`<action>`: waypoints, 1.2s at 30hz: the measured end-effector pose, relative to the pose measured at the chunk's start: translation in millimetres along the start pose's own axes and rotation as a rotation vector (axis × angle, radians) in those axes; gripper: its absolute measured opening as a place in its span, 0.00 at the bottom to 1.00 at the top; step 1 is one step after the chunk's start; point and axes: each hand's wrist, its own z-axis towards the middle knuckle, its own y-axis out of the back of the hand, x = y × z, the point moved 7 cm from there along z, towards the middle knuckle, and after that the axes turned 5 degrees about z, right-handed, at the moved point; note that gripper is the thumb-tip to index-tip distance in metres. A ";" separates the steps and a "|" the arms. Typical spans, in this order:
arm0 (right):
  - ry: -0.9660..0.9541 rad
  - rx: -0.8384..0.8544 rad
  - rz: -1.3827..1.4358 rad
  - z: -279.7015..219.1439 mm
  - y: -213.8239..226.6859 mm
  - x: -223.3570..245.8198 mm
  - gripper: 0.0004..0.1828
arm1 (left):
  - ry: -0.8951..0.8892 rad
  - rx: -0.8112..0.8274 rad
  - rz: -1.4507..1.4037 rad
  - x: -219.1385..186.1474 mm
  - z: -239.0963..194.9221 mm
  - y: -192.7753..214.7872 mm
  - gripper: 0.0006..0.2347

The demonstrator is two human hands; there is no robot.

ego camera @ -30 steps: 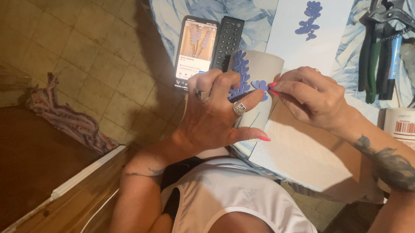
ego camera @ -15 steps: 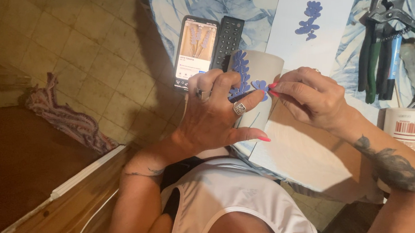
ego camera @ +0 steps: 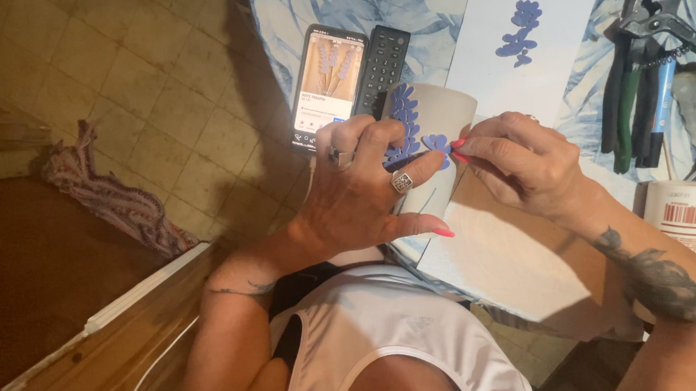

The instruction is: Gluing small blue floral paper cutouts onto a white candle to create a decorative pattern.

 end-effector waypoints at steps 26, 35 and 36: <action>0.022 0.062 0.036 4.2 20.5 -6.9 0.04 | 0.084 0.008 -0.013 0.8 -6.6 -3.4 0.23; -0.325 0.128 -0.348 -23.9 77.2 -65.4 0.02 | 0.168 -0.039 -0.147 6.6 -5.6 16.1 0.21; -0.429 0.190 -0.405 -31.4 74.4 -79.7 0.05 | 0.175 -0.030 -0.176 6.5 -5.6 15.4 0.20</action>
